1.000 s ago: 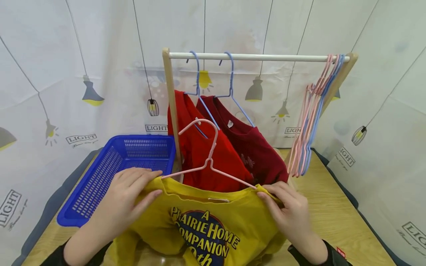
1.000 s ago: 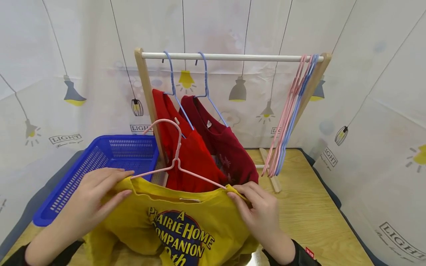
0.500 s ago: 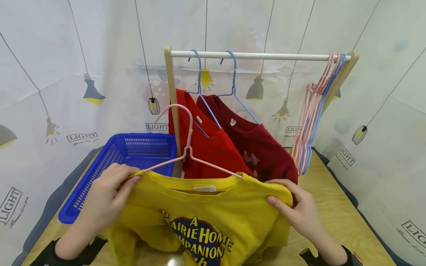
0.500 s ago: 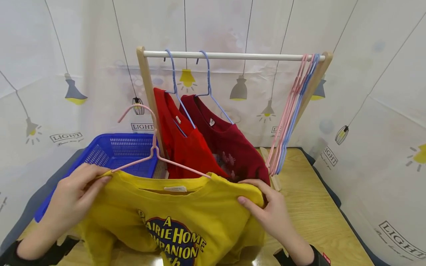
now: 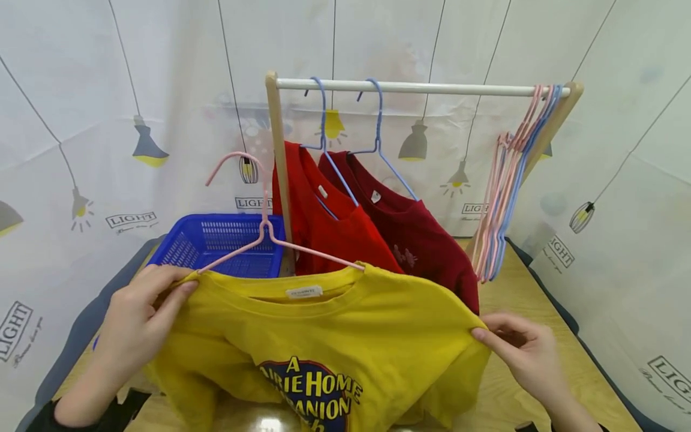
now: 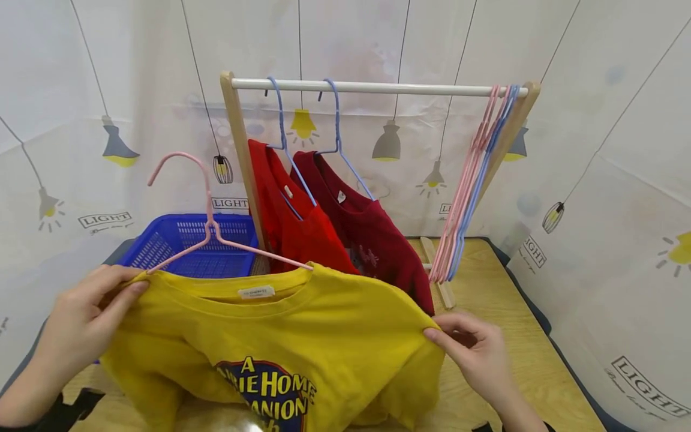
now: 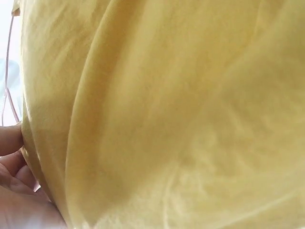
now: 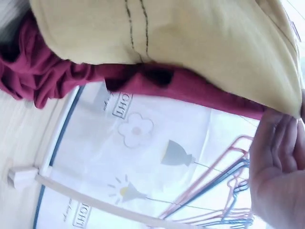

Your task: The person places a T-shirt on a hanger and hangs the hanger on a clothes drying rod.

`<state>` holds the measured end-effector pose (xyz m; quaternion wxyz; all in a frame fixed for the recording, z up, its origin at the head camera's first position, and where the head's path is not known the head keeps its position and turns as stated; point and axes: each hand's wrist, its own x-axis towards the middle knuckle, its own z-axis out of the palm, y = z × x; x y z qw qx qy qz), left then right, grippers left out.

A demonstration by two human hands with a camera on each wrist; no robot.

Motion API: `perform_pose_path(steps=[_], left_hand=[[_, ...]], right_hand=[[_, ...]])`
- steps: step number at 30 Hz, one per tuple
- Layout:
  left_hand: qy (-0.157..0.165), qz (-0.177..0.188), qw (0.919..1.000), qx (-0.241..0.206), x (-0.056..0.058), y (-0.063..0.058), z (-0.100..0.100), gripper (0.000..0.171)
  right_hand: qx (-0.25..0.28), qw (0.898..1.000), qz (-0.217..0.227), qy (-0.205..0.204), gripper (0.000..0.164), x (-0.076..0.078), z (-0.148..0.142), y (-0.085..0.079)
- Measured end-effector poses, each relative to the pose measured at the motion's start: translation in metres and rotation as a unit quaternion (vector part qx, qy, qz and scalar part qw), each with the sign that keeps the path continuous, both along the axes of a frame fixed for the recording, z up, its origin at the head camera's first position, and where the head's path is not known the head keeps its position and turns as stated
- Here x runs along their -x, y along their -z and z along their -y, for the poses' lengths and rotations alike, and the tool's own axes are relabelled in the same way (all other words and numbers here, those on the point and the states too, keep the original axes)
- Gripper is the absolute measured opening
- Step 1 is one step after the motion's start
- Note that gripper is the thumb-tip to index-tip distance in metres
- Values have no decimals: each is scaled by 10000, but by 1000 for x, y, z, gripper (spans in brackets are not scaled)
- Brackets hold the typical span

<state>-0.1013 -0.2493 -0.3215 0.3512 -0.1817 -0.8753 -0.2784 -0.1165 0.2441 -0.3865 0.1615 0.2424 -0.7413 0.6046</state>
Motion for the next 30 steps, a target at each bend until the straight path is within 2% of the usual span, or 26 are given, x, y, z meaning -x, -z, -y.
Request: perform_pose_path(steps=[2,6,10,14,17,20,24,28,30], left_hand=[[34,-10,10000,-64,-1,0,0,20],[137,-24,9997,-181,-2,1,-1,21],[249,15,9994,-241,-4,1,-2,24],[456,161,9984,-277,-6,0,-5,27],[551,230,9979,-246,-8,-1,-8,29],[614,254,9976,-187,-9,-2,-11,30],[662,279,9974,-53,-9,-2,-18,30],[817,244,9964,-30,-9,-2,-30,30],[928,225,9954,-86,-8,-1,-37,31]], right_hand=[[193,9986,-338,348,25,-1,-1,-2],[28,9906,-1069,848,26,-2,-3,-2],[-891,9817,-1049,1314,26,-4,-6,0],[-1639,9746,-858,1260,30,-6,-10,4],[-1686,9753,-828,1166,33,-6,-13,9],[-1498,9752,-1107,1195,29,-6,-10,8],[-1337,9714,-1636,1085,22,-8,-2,0],[-1389,9712,-1686,954,33,-12,5,-15],[-1583,9675,-1721,964,40,-14,7,-23]])
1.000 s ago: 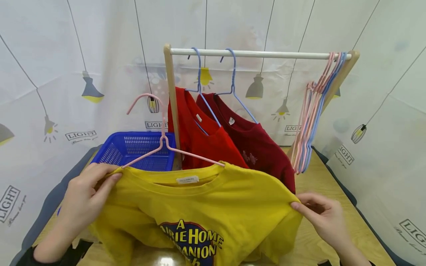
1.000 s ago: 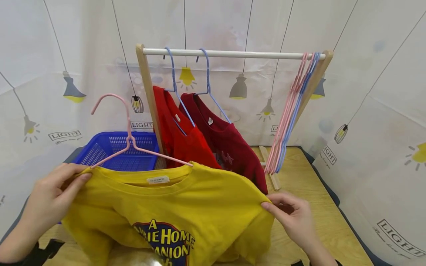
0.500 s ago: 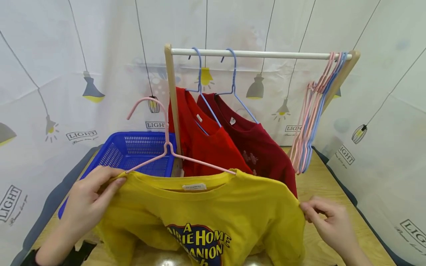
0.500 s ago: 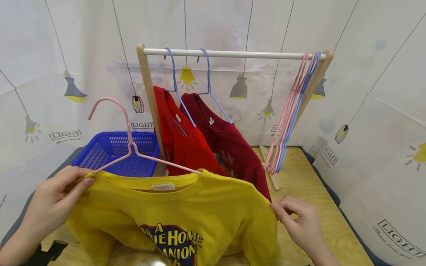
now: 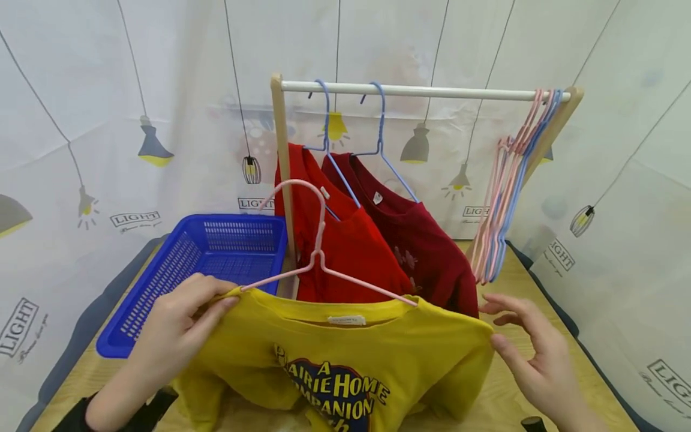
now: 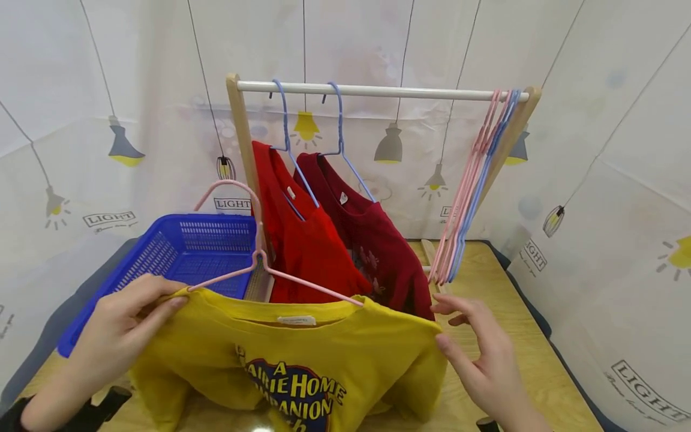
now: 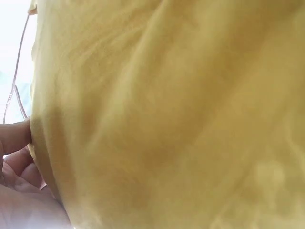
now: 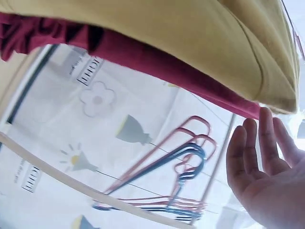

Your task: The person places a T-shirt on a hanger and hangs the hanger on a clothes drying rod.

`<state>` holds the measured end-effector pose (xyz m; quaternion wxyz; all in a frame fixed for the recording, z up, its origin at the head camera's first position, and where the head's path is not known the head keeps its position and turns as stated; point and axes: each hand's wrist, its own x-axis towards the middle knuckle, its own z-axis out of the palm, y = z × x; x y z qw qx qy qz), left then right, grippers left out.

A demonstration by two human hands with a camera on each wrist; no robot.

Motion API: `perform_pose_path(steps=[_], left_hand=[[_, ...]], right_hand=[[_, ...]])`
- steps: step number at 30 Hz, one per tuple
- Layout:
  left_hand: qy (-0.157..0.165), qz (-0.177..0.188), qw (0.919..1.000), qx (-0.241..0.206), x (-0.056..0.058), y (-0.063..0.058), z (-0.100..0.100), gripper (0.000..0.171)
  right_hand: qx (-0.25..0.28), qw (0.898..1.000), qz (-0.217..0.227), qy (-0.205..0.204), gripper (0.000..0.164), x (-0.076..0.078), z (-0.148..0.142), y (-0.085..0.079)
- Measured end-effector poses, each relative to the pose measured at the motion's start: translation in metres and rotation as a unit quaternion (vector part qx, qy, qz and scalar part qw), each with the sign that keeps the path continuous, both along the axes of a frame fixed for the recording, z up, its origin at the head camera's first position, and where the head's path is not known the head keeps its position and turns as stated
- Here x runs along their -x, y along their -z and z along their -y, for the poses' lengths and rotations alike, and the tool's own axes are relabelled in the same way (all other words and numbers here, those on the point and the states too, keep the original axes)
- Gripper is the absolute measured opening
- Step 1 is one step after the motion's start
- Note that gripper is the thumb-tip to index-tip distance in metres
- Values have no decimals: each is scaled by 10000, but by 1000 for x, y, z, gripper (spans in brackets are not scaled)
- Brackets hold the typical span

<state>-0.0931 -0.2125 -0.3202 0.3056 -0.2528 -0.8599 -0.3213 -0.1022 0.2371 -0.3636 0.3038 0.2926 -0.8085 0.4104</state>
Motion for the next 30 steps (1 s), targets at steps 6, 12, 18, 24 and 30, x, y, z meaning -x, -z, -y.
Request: perform_pose_path(steps=[6,12,18,24,30], left_hand=[[357,67,9993,-97,6,3,-23,31],[683,210,9974,33,12,4,-42,24],[882,379,9954,18,17,5,-58,16],[1191,1047,9873,93,19,0,-80,9],[1652,1193,9781,433,25,-10,-100,19]], right_hand=[[-1125,9929,-217,306,46,-9,7,-14],[-1379,9896,-196,369,38,-18,11,-14],[-1057,9924,-169,614,27,-23,6,-13],[-805,9910,-96,1063,30,-27,-16,-15],[-736,9833,177,1656,25,-35,-41,-16]])
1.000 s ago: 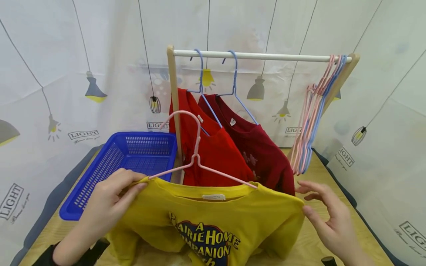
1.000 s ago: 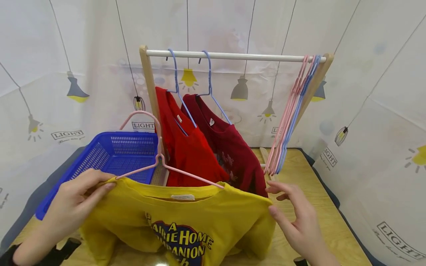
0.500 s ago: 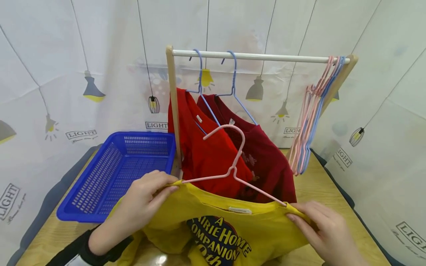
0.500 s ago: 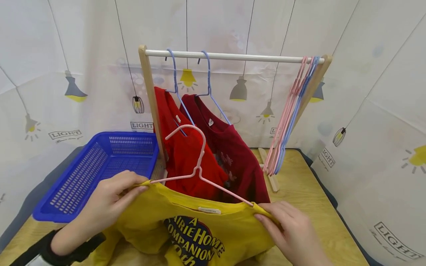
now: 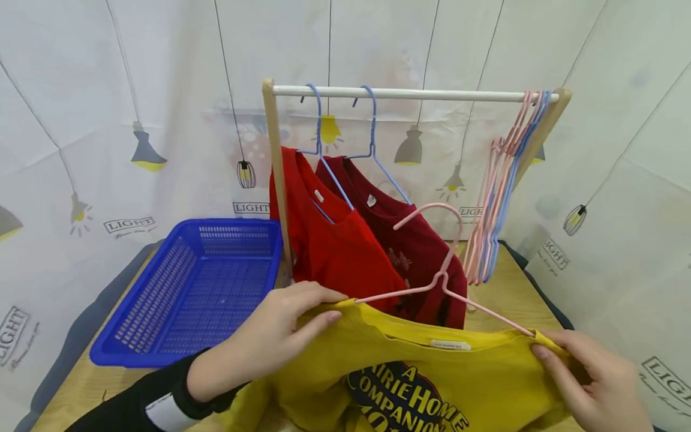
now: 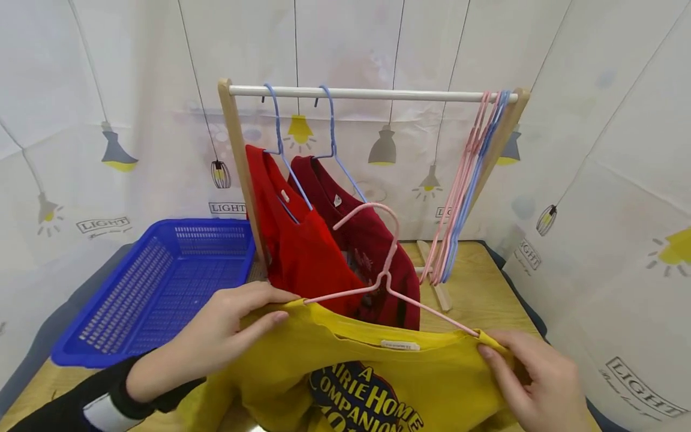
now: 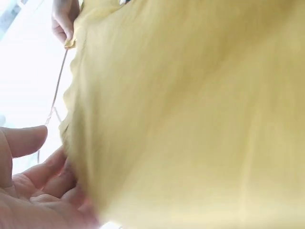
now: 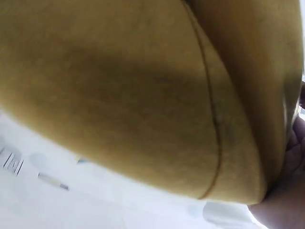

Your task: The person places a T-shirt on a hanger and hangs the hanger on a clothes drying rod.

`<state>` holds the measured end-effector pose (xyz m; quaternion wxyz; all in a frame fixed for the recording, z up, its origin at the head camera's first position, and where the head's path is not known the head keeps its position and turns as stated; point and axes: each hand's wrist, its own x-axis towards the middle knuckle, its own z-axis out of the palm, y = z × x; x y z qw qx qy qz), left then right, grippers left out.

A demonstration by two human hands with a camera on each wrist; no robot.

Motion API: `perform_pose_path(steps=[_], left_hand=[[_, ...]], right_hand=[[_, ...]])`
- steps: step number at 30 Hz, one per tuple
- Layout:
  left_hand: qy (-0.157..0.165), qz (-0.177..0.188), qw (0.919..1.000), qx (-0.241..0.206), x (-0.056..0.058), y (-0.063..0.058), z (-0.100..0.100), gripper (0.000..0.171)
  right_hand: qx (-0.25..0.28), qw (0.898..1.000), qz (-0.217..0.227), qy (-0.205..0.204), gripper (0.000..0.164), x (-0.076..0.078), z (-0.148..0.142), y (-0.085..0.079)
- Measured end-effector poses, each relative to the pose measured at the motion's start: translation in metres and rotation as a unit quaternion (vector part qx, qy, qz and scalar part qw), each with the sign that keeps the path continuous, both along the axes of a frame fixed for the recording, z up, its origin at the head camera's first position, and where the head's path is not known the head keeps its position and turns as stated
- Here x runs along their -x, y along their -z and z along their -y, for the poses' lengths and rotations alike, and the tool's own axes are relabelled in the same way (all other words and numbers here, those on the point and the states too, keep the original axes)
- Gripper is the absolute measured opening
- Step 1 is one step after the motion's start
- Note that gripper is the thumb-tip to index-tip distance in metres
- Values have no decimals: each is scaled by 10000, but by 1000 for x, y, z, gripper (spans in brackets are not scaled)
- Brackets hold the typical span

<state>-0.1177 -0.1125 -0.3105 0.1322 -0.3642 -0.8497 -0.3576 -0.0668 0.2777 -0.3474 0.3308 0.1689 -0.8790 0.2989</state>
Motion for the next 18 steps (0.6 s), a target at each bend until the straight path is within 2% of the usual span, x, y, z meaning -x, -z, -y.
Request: perform_pose_path(steps=[4,8,10,15,18], left_hand=[[-21,-507,9987,67,7,-13,-6,16],[21,-898,9959,-127,18,-27,-13,17],[116,-1092,9938,-157,25,-33,-18,22],[459,-1783,9829,29,45,-40,-33,36],[686,-2148,9737,329,56,-43,-43,42]], right_hand=[[-139,9993,-65,351,17,-2,-14,-2],[-293,9978,-45,587,7,-1,-26,-6],[-284,9966,102,773,4,0,-30,-7],[-264,9886,617,1350,4,-3,-36,-5],[-180,9867,689,1460,5,-3,-40,-3]])
